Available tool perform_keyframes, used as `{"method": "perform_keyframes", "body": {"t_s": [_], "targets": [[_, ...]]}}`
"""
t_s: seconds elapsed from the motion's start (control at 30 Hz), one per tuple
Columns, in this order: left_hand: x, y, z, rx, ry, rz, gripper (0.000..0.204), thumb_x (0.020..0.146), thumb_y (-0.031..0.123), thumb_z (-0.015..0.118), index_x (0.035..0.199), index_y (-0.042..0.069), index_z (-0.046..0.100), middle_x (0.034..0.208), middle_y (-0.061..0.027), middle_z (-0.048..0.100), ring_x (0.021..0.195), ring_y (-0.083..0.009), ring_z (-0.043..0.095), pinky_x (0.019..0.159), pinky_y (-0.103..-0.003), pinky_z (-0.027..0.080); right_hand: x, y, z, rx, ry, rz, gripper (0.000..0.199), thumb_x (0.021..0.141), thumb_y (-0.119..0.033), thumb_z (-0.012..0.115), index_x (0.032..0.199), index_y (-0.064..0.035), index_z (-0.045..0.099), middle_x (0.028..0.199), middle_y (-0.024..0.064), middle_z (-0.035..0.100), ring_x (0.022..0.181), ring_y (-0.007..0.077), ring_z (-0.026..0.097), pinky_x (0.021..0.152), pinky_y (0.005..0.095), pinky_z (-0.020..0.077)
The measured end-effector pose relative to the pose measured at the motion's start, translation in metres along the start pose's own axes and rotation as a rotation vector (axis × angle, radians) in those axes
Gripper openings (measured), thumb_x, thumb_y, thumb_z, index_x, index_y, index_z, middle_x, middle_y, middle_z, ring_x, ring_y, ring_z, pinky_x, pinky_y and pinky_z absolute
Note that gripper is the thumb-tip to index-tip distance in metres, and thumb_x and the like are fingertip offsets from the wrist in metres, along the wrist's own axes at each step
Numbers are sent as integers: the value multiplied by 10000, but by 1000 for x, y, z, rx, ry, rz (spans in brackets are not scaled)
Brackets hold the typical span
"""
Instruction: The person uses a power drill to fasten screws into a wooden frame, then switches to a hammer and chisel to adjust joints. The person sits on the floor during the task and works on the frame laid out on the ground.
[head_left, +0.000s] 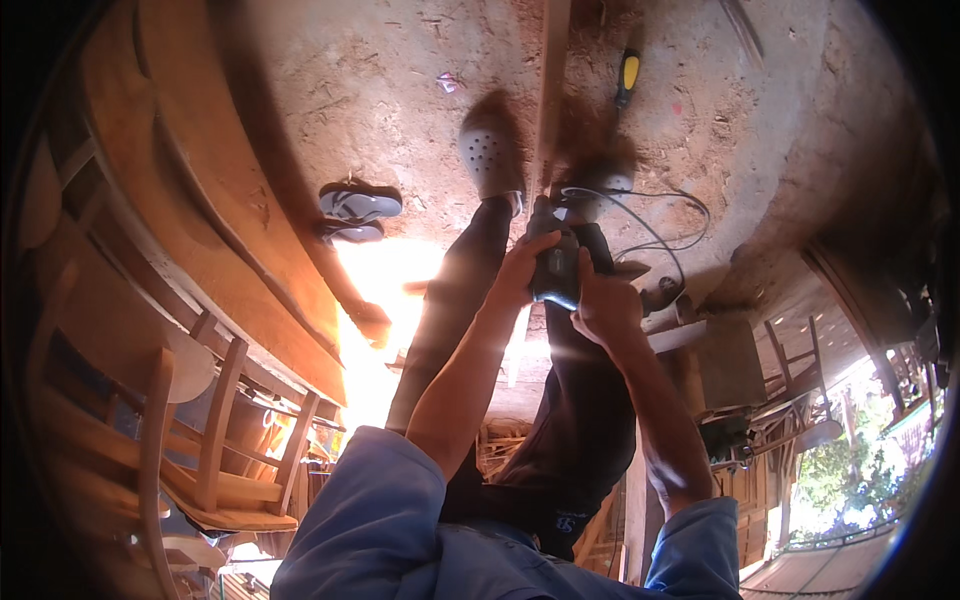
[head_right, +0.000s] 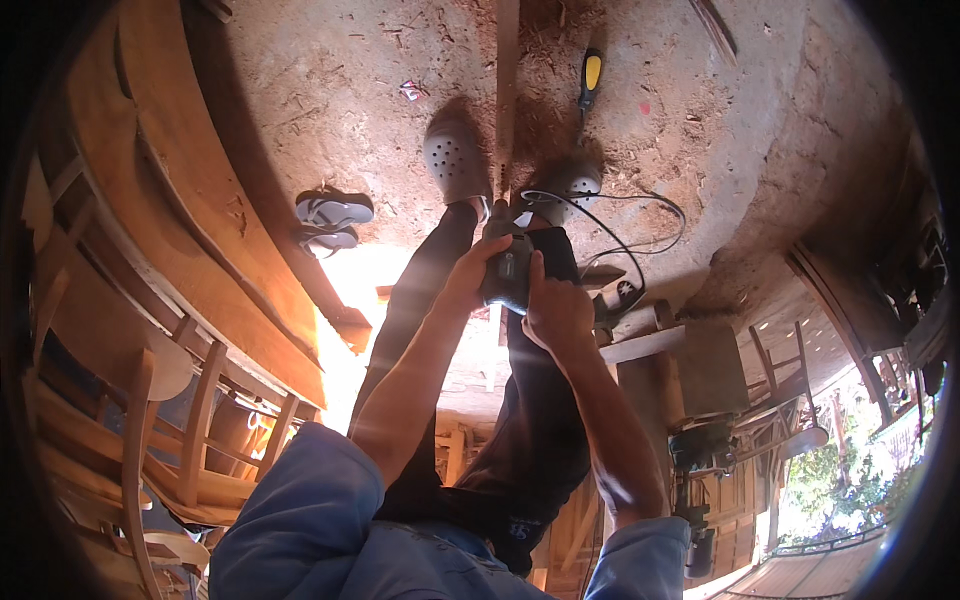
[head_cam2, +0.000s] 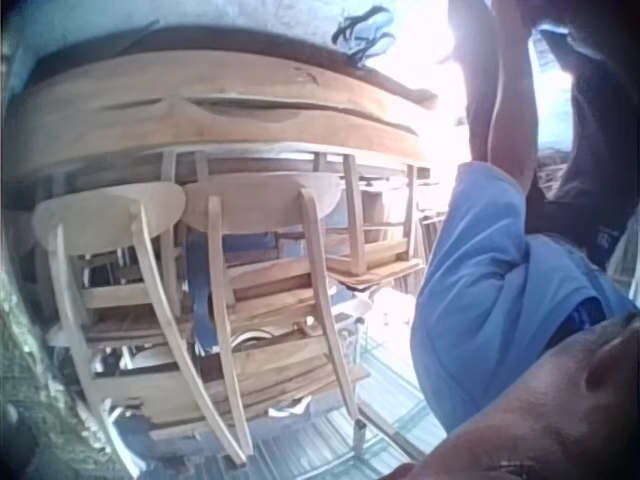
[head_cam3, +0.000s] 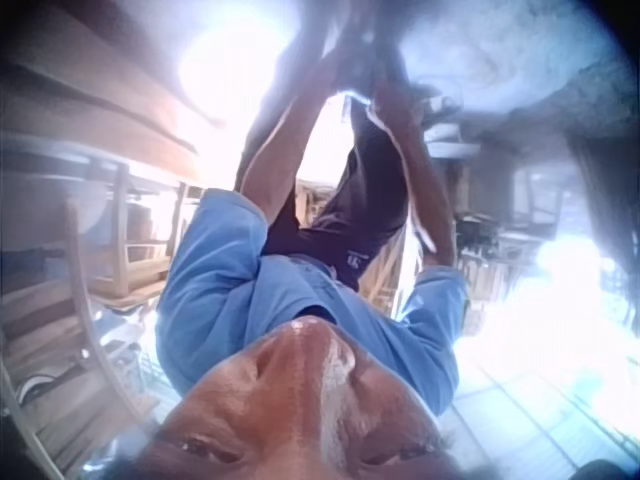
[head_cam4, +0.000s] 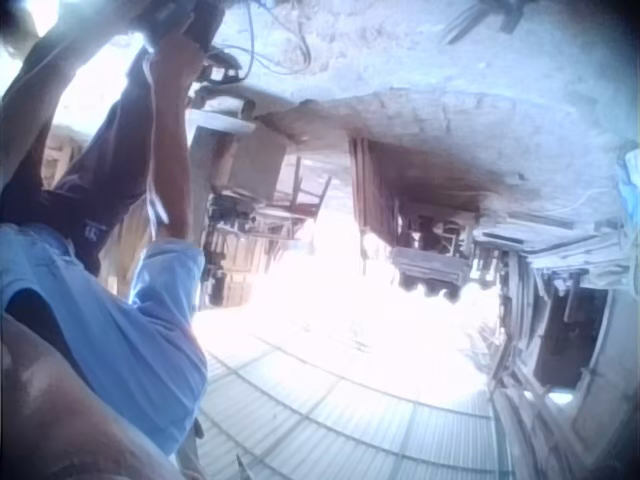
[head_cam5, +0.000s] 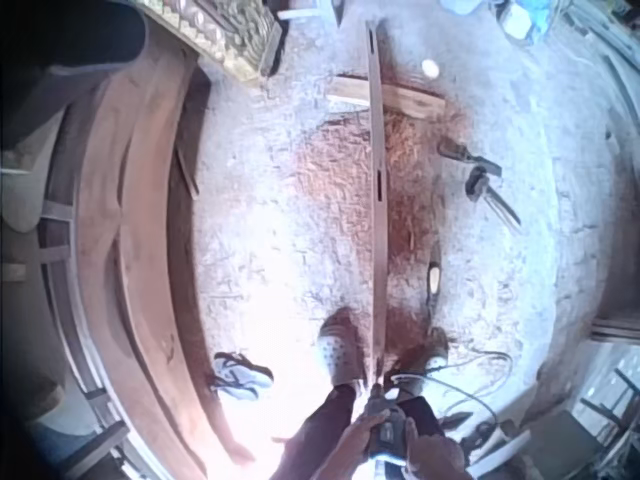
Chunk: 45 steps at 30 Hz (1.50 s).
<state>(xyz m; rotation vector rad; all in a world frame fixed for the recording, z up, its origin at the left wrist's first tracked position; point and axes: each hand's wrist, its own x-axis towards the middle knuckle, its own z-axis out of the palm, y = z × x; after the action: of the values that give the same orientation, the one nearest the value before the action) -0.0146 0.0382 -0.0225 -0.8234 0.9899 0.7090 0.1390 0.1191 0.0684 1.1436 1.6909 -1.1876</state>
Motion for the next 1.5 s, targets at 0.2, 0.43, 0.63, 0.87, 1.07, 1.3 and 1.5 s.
{"method": "perform_keyframes", "body": {"t_s": [0.2,0.43,0.63,0.87,1.07,1.3,1.5], "targets": [[-4,-1,33,-23,156,57,268,989,234,722,1149,29,655,974,-91,739,839,-214,738,759,-371,623,-3,19,-38,-72,-45,-69,885,743,-239,808,1509,-2,434,860,148,740,797,347,749,699,466,602],[-52,-24,50,151,231,201,473,927,160,774,1322,21,554,1112,-94,677,959,-188,704,810,-323,600,-58,8,-12,199,70,-26,1040,686,-195,870,1576,-28,356,978,203,712,877,412,707,755,518,571],[-62,-34,44,272,214,236,572,885,131,819,1364,30,524,1143,-99,658,986,-186,690,842,-318,587,-80,4,11,283,176,-33,1090,635,-163,901,1572,-5,368,909,148,687,798,344,692,688,458,573],[-57,-28,43,263,204,228,535,896,149,813,1344,49,538,1141,-97,657,990,-185,688,834,-322,588,-68,5,17,360,152,-24,1054,645,-94,886,1559,-5,369,959,207,701,856,420,690,745,516,559],[-55,-29,36,243,203,213,528,908,160,799,1354,57,537,1152,-92,652,1002,-183,684,838,-325,587,-67,5,22,359,219,-77,1063,644,-96,891,1560,6,362,940,189,696,842,399,684,730,496,559],[-50,-28,33,251,209,227,547,917,177,799,1377,58,527,1163,-88,649,1037,-184,676,858,-328,588,-60,9,33,234,206,-74,1136,623,-182,914,1581,14,335,941,120,663,825,315,670,712,441,569],[-41,-40,13,160,160,226,449,1014,273,692,1366,55,518,1119,-67,657,960,-164,690,808,-322,598,-51,11,57,-12,309,-107,1054,667,-243,883,1565,7,391,849,78,632,749,251,654,648,395,537]]}}
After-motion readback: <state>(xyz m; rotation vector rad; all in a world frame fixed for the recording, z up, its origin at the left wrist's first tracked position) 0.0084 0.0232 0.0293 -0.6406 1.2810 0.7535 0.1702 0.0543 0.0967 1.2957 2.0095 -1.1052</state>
